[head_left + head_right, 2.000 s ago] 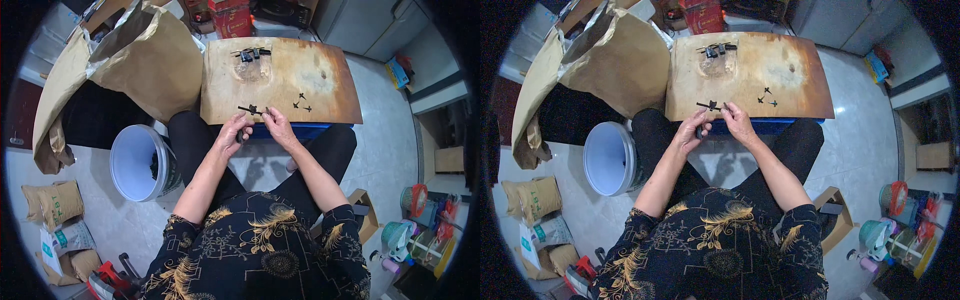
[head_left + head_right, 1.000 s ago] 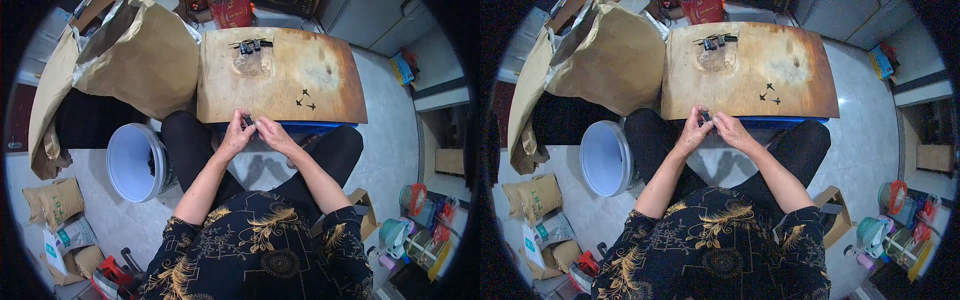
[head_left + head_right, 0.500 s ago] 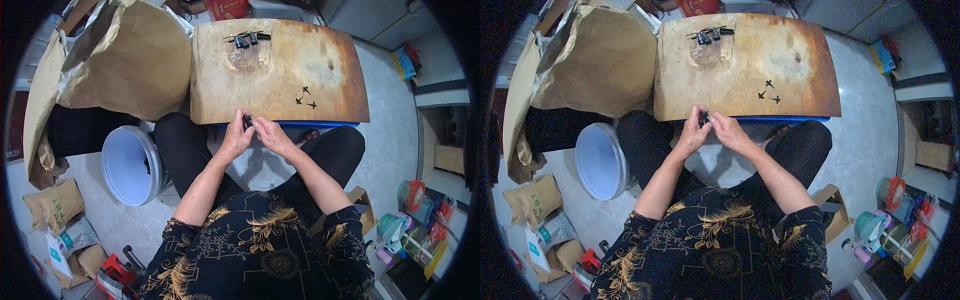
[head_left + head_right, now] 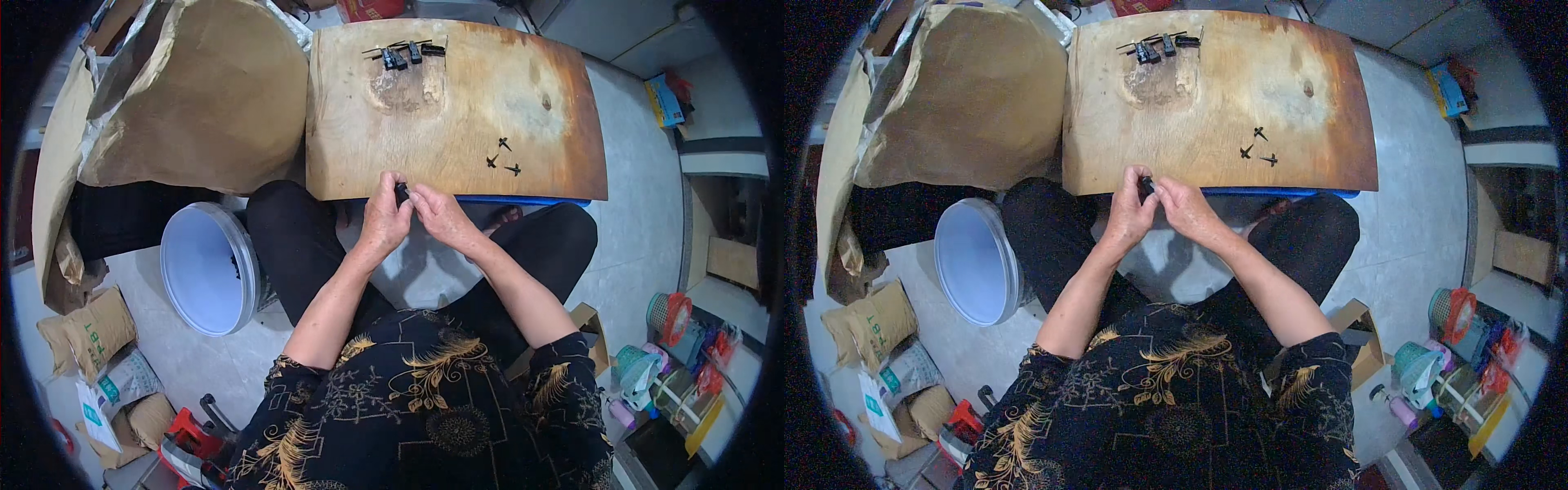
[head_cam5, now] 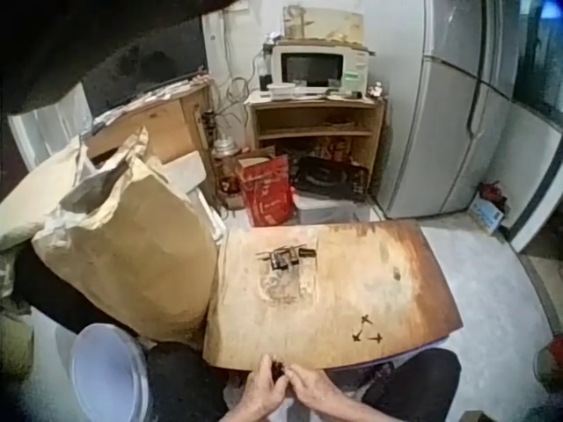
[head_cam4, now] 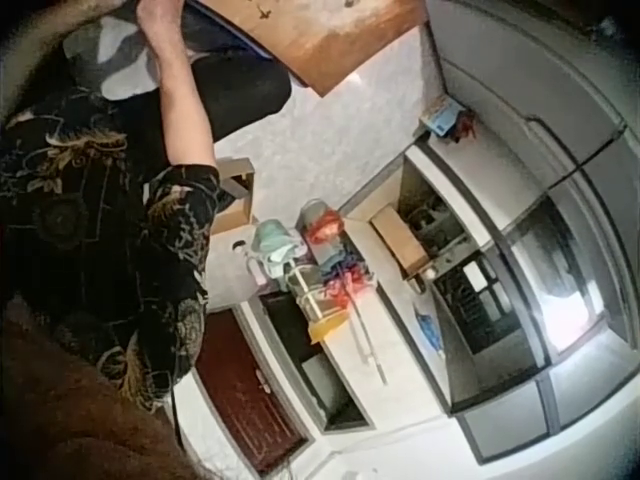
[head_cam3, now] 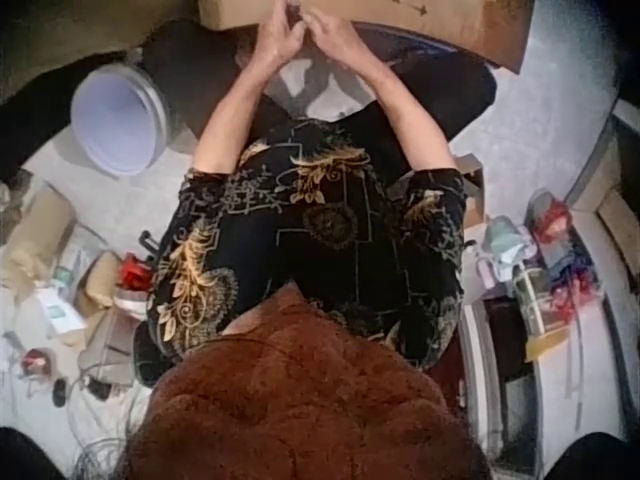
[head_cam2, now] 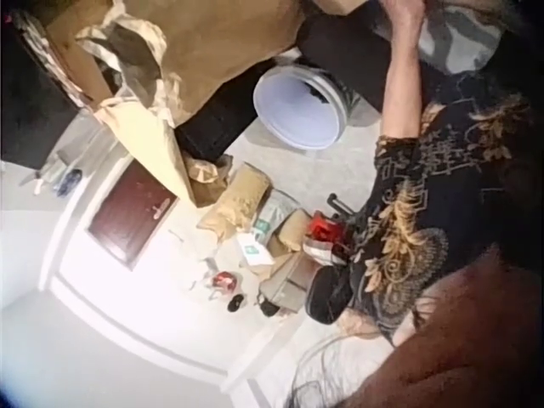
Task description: Assembling small plastic and metal components into a larger assembly on a workbench.
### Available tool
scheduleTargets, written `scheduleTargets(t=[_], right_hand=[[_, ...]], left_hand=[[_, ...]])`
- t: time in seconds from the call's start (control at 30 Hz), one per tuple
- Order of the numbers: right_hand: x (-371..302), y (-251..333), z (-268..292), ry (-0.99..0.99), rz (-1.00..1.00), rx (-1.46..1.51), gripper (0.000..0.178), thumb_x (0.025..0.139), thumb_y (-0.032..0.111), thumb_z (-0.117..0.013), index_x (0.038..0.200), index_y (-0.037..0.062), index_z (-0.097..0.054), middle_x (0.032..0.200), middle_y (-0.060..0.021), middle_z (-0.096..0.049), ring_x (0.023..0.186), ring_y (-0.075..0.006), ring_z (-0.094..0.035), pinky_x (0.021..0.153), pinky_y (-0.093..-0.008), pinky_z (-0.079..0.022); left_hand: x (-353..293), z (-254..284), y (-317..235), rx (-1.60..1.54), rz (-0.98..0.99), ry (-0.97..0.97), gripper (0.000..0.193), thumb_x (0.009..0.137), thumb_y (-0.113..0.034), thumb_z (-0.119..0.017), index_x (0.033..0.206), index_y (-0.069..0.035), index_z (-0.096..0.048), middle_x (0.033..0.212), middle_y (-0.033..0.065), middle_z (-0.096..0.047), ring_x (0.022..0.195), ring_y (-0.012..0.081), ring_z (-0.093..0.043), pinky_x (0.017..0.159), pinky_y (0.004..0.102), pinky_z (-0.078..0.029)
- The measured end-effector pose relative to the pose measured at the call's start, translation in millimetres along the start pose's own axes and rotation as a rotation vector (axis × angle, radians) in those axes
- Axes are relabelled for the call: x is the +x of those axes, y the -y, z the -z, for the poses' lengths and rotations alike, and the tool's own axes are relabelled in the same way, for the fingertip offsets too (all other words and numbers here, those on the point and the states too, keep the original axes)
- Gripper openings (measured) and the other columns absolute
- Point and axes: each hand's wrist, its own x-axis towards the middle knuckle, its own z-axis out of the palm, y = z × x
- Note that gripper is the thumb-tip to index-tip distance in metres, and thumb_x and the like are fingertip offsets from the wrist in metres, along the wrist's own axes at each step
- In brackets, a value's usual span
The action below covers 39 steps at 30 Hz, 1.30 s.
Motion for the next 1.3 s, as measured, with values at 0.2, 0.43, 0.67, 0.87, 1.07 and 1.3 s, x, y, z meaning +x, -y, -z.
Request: scheduleTargets(t=[0.2,0.43,0.67,0.87,1.07,1.3], right_hand=[[5.4,1.3,-6.0,-0.034,-0.073,-0.008,0.017,0.088,0.015,-0.045,0.089,-0.0012,-0.050,0.076,-0.0234,-0.054,0.073,-0.0419,-0.053,0.061,-0.0408,-0.042],[1.5,-9.3,-5.1,0.029,-0.088,0.185,0.021,0.091,0.020,-0.045,0.095,-0.0002,-0.050,0.069,-0.0151,-0.055,0.064,-0.0257,-0.056,0.059,-0.0379,-0.044],[-11.4,9.8,7.7,0.024,-0.131,0.444,0.020,0.092,0.018,-0.048,0.100,-0.0007,-0.049,0.076,-0.0050,-0.057,0.053,-0.0059,-0.048,0.046,-0.0181,-0.040],[-15.0,9.4,12.3,0.043,-0.059,0.491,0.017,0.091,0.017,-0.051,0.099,0.0016,-0.050,0.075,-0.0039,-0.057,0.050,-0.0043,-0.046,0.042,-0.0166,-0.036],[-17.0,18.5,24.5,0.123,-0.149,0.721,0.020,0.089,0.019,-0.055,0.102,0.0047,-0.052,0.069,0.0008,-0.054,0.047,-0.0022,-0.041,0.038,-0.0168,-0.030],[-20.3,23.6,35.2,0.287,-0.290,0.716,0.023,0.089,0.021,-0.054,0.106,0.0047,-0.054,0.074,0.0020,-0.056,0.051,-0.0018,-0.042,0.042,-0.0173,-0.033]], left_hand=[[0.1,-3.4,9.7,0.072,-0.089,-0.087,0.033,0.077,-0.001,-0.056,0.106,-0.006,-0.041,0.085,0.0181,-0.054,0.078,0.0309,-0.058,0.069,0.0358,-0.045],[-4.3,1.4,-0.2,-0.056,-0.139,-0.100,0.033,0.080,-0.003,-0.056,0.110,-0.007,-0.042,0.084,0.0092,-0.057,0.066,0.0189,-0.056,0.058,0.0283,-0.044],[-7.5,25.7,-5.1,-1.059,0.299,0.054,0.041,0.086,-0.005,-0.051,0.125,-0.006,-0.039,0.084,0.0088,-0.058,0.060,0.0109,-0.054,0.047,0.0192,-0.043],[-12.4,29.5,-4.8,-1.072,0.360,0.238,0.042,0.087,-0.011,-0.052,0.127,-0.005,-0.039,0.083,0.0093,-0.057,0.057,0.0109,-0.053,0.042,0.0175,-0.039],[-13.8,29.1,-9.1,-1.110,0.368,0.448,0.035,0.089,-0.010,-0.048,0.123,-0.005,-0.044,0.076,0.0077,-0.056,0.051,0.0095,-0.051,0.039,0.0164,-0.035],[-19.2,27.8,-14.0,-1.050,0.290,0.578,0.034,0.089,-0.013,-0.048,0.123,-0.006,-0.045,0.082,0.0062,-0.057,0.058,0.0086,-0.053,0.042,0.0150,-0.036]])
